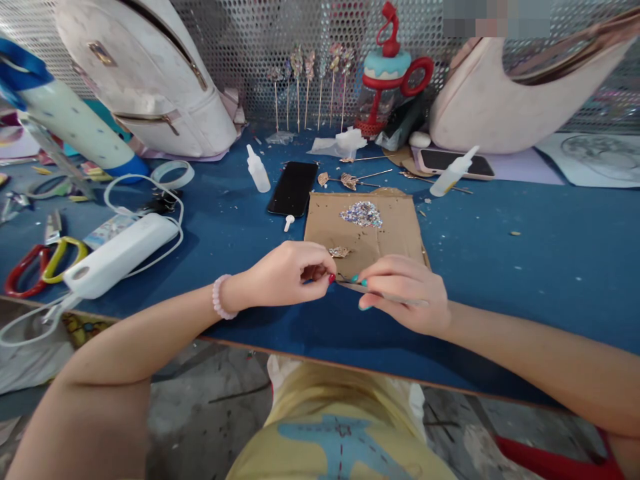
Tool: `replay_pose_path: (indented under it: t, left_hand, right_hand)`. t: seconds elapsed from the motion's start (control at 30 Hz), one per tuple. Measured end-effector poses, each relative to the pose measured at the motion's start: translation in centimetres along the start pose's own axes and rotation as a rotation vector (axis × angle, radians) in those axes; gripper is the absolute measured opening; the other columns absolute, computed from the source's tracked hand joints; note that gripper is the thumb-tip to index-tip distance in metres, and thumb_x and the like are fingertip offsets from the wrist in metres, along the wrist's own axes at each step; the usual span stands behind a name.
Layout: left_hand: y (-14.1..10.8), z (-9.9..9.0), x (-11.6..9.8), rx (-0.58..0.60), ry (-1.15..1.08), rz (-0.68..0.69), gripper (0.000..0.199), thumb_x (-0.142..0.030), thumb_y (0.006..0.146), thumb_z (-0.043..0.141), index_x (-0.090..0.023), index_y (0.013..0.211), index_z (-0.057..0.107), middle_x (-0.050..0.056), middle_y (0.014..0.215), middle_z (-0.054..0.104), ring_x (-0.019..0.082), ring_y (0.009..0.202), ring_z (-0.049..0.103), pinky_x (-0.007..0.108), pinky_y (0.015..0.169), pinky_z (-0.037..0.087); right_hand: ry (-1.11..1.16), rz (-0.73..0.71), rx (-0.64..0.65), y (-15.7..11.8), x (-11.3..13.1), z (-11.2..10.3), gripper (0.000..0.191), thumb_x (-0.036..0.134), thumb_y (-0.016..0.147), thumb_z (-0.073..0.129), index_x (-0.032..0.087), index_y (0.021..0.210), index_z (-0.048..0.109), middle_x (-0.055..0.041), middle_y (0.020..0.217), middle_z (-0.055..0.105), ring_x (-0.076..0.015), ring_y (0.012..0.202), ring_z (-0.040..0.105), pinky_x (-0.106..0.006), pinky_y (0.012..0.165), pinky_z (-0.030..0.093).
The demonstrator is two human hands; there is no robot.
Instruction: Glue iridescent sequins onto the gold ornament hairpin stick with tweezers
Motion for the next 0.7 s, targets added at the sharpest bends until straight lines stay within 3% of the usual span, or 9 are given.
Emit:
replay_pose_path:
  t: [0.7]
  left_hand:
    - [0.02, -0.12, 0.46, 0.017, 0.037, 0.044, 0.015, -0.011, 0.082, 0.052, -0.017, 0.086, 0.065, -0.001, 0.072, 0.06, 0.006, 0.06, 0.05, 0.017, 0.059, 0.04]
  right_hand:
    - [0.02, 0.021, -0.013, 0.02, -0.26, -0.14, 0.008, 0.027, 0.089, 0.063, 0.02, 0.086, 0.062, -0.0043, 0.08, 0.071, -0.0132, 0.071, 0.068, -0.025, 0.065, 0.054]
Point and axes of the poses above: each hand's wrist, its own y-axis towards the middle knuckle, its own z-axis out of the palm, x = y × z, the point moved 6 cm from there along y, towards the middle knuckle
